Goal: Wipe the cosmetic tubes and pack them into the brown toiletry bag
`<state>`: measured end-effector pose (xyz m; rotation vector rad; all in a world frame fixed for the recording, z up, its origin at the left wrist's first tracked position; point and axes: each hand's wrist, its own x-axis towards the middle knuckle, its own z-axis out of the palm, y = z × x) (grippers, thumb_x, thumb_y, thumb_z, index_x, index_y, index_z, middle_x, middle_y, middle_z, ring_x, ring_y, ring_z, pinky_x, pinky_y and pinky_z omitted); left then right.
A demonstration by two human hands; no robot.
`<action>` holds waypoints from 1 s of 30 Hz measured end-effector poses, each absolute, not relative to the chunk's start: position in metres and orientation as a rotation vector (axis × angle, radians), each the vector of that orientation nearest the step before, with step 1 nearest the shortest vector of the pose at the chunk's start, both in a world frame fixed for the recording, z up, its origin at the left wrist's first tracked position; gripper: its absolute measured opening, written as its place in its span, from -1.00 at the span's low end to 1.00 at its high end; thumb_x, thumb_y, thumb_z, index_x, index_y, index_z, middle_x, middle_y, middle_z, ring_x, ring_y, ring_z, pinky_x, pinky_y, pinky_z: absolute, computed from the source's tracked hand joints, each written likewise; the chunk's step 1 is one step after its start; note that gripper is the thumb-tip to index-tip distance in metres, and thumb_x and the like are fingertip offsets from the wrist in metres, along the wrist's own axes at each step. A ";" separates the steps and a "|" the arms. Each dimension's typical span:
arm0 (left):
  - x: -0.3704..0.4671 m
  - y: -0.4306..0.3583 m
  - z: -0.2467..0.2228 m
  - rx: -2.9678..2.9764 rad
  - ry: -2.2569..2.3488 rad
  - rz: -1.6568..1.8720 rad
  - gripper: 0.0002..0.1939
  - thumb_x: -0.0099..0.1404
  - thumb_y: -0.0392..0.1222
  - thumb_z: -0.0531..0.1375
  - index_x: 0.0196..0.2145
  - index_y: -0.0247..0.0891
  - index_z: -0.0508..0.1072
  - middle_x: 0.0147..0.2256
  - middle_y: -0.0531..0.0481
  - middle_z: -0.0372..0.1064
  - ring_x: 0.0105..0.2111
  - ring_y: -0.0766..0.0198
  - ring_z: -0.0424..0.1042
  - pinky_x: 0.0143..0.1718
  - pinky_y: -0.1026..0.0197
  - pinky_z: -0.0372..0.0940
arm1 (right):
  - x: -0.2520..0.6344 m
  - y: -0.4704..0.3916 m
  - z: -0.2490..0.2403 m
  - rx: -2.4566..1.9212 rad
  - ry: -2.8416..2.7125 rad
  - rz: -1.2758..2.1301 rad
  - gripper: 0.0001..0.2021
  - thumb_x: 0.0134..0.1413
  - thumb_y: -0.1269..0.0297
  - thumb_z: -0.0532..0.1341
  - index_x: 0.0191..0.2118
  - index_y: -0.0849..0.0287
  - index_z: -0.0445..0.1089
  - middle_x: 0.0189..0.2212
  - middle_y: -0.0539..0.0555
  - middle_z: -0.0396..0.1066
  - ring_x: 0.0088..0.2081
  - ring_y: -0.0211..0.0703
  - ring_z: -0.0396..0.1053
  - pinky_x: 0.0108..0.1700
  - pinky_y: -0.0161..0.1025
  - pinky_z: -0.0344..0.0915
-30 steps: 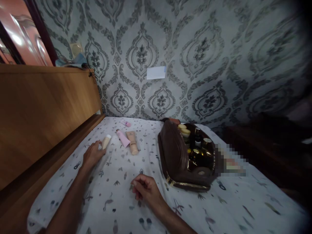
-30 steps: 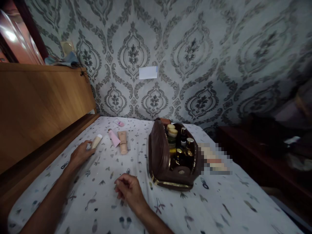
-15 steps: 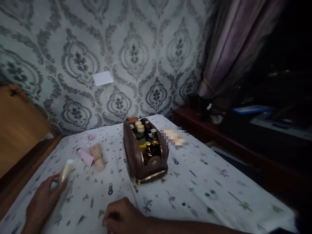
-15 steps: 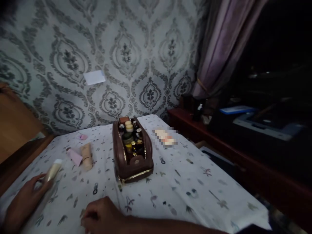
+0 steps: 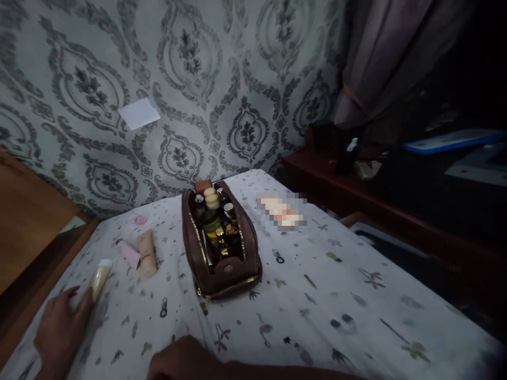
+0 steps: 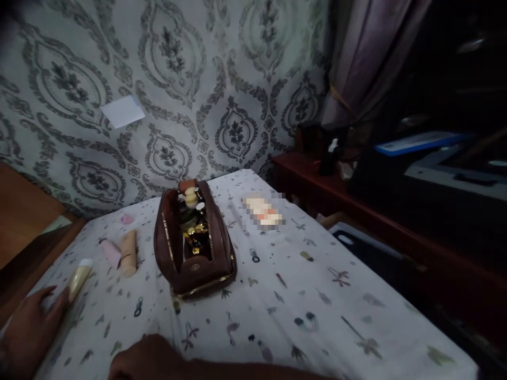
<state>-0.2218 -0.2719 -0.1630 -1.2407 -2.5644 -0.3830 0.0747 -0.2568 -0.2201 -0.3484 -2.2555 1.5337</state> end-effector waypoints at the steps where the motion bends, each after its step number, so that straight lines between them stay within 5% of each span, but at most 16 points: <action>1: -0.208 -0.269 -0.156 -1.209 -2.566 -0.405 -0.38 0.30 0.23 -0.12 -0.01 -0.34 0.35 -0.02 -0.35 0.33 0.00 -0.22 0.36 -0.10 -0.11 0.33 | 0.075 -0.259 -0.218 -0.390 -2.204 1.561 -0.89 0.02 0.33 0.25 -0.48 0.17 0.40 -0.49 -0.04 0.45 -0.40 -0.25 0.38 -0.30 -0.43 0.22; 8: -0.178 -0.210 -0.142 -1.455 -2.652 -0.566 -0.44 0.30 0.14 -0.11 0.08 -0.25 0.28 -0.02 -0.21 0.39 0.00 0.06 0.39 0.00 0.09 0.27 | 0.082 -0.267 -0.206 -0.554 -2.108 1.612 -0.87 -0.05 0.44 0.22 -0.41 0.20 0.54 -0.47 0.02 0.52 -0.42 -0.24 0.37 -0.28 -0.38 0.22; 13: -0.183 -0.165 -0.141 -1.303 -2.842 -0.478 -0.32 0.28 0.26 -0.04 0.08 -0.40 0.24 -0.18 -0.32 0.48 -0.19 -0.07 0.51 -0.24 0.06 0.33 | 0.083 -0.267 -0.199 -0.569 -2.120 1.570 -0.83 -0.06 0.50 0.19 -0.39 0.25 0.55 -0.48 0.02 0.50 -0.44 -0.27 0.34 -0.29 -0.40 0.21; 18: -0.161 -0.165 -0.138 -1.312 -2.754 -0.404 -0.34 0.30 0.26 -0.06 0.14 -0.30 0.18 0.07 -0.43 0.33 0.03 -0.19 0.40 -0.13 -0.02 0.27 | 0.083 -0.266 -0.198 -0.586 -2.093 1.598 -0.83 -0.08 0.52 0.17 -0.43 0.25 0.53 -0.53 -0.01 0.45 -0.48 -0.30 0.29 -0.36 -0.41 0.17; 23: -0.134 -0.178 -0.138 -1.547 -2.770 -0.292 -0.40 0.20 0.36 0.02 -0.11 -0.22 0.37 -0.23 -0.25 0.51 -0.18 -0.16 0.50 -0.24 0.05 0.27 | 0.083 -0.267 -0.198 -0.584 -2.065 1.628 -0.86 -0.10 0.50 0.18 -0.47 0.23 0.49 -0.56 -0.04 0.38 -0.48 -0.30 0.27 -0.33 -0.38 0.18; 27: -0.131 -0.185 -0.137 -1.607 -2.847 -0.290 -0.35 0.09 0.32 0.13 -0.06 -0.25 0.39 -0.26 -0.24 0.53 -0.24 -0.16 0.52 -0.32 0.07 0.30 | 0.084 -0.267 -0.195 -0.607 -1.911 1.753 -0.90 -0.12 0.49 0.17 -0.54 0.22 0.40 -0.61 -0.08 0.30 -0.52 -0.33 0.25 -0.36 -0.36 0.18; 30: -0.139 -0.198 -0.134 -1.700 -2.895 -0.413 -0.36 0.09 0.29 0.11 -0.05 -0.25 0.43 -0.29 -0.16 0.54 -0.24 -0.06 0.53 -0.30 0.09 0.36 | 0.084 -0.263 -0.195 -0.612 -1.573 2.105 -0.88 -0.06 0.30 0.21 -0.51 0.21 0.33 -0.64 -0.09 0.28 -0.63 -0.36 0.21 -0.52 -0.38 0.14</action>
